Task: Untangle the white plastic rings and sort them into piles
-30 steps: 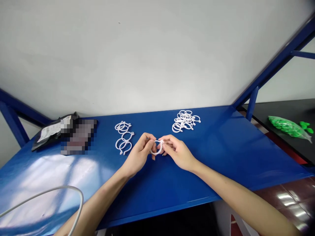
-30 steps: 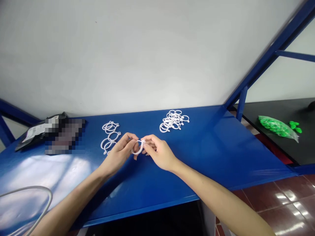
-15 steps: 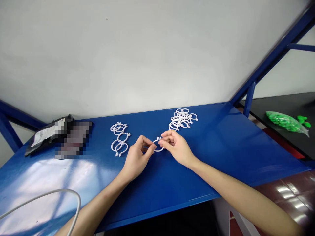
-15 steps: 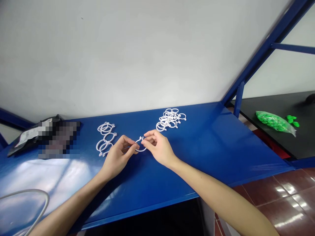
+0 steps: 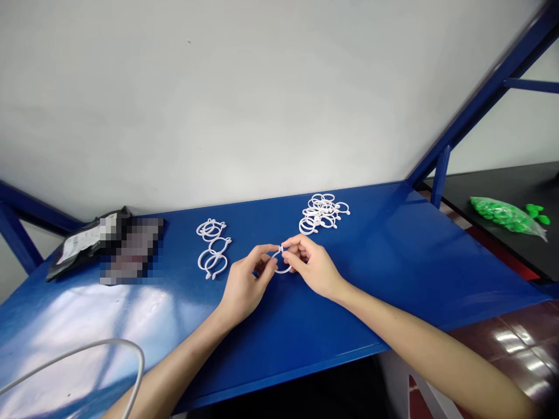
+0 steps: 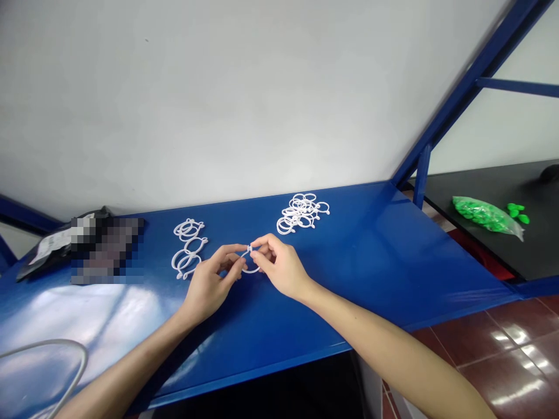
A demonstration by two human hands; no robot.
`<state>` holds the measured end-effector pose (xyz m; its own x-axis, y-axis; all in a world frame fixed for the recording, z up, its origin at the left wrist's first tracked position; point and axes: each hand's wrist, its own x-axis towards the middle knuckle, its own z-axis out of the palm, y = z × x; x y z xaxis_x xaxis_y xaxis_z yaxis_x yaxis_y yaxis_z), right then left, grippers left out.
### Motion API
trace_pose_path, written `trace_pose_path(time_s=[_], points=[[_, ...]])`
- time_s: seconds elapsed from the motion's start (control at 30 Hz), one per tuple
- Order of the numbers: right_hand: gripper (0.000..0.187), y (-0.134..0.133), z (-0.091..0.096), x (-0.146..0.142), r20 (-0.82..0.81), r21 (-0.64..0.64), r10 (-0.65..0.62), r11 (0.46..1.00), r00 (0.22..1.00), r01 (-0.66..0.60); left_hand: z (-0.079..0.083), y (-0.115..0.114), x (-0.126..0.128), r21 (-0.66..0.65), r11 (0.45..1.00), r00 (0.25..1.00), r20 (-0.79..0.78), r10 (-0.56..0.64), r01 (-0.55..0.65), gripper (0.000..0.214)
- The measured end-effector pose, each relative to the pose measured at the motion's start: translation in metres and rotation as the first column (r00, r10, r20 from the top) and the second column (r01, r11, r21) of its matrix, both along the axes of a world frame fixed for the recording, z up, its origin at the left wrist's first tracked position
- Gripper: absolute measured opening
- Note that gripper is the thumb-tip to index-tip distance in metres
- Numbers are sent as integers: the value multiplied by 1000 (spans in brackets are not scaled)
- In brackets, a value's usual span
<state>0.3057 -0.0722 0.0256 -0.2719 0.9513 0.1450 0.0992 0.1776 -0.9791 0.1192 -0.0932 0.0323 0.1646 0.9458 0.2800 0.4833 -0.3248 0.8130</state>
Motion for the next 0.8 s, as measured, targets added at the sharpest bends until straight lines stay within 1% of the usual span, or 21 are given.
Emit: trace_pose_path(time_s=[0.23, 0.37, 0.5, 0.63, 0.8], points=[[20, -2, 4, 2, 17, -4, -17, 1000, 1000, 17, 3, 1, -1, -13, 1000, 999, 32, -25, 25, 21], [20, -3, 6, 4, 33, 3, -16, 1000, 999, 16, 2, 1, -3, -16, 999, 999, 31, -38, 39, 23], [22, -1, 4, 5, 29, 0, -22, 1000, 999, 22, 0, 0, -4, -27, 999, 998, 39, -40, 41, 23], [22, 1, 3, 4, -11, -28, -12, 1000, 1000, 12, -1, -2, -3, -28, 999, 997, 62, -41, 43, 23], [25, 2, 5, 5, -111, -105, 41, 993, 993, -53, -4, -3, -4, -25, 998, 996, 74, -57, 59, 25]])
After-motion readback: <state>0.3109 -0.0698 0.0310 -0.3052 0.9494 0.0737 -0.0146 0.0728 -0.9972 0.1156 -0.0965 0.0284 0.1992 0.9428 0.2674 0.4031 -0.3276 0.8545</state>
